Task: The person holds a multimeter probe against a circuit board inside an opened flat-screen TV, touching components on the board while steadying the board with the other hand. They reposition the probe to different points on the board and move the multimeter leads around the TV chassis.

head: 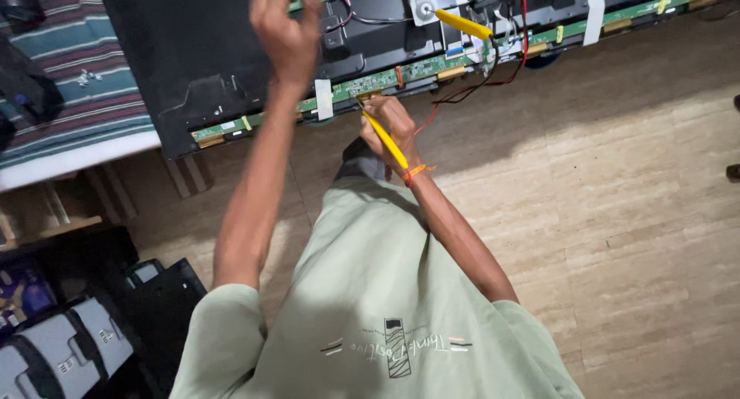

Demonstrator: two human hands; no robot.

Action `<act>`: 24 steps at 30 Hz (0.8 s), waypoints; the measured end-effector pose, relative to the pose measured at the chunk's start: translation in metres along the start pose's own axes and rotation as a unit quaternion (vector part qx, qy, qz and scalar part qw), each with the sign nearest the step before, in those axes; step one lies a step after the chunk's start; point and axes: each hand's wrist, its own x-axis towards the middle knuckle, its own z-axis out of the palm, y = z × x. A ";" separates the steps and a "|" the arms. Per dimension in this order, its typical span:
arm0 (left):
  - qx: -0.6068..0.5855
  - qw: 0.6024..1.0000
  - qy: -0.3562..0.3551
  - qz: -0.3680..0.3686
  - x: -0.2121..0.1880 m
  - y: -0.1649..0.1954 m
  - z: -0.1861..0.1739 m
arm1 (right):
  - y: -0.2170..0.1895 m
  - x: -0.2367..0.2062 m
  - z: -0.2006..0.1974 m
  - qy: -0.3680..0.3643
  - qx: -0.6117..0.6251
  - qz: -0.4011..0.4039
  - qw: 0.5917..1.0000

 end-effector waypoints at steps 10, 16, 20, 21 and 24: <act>-0.732 0.594 -0.334 -0.021 -0.007 0.279 -0.099 | -0.003 0.002 0.005 0.025 -0.004 -0.011 1.000; -0.737 0.604 -0.301 -0.034 -0.016 0.290 -0.104 | -0.007 -0.002 0.003 0.009 -0.009 0.004 1.000; -0.735 0.613 -0.287 -0.041 -0.020 0.289 -0.108 | -0.006 -0.005 0.003 0.013 -0.015 0.003 1.000; -0.734 0.616 -0.282 -0.041 -0.022 0.289 -0.110 | -0.005 -0.005 0.004 0.014 -0.006 0.001 1.000; -0.734 0.621 -0.272 -0.043 -0.025 0.292 -0.114 | -0.003 -0.007 0.003 0.026 0.000 0.001 1.000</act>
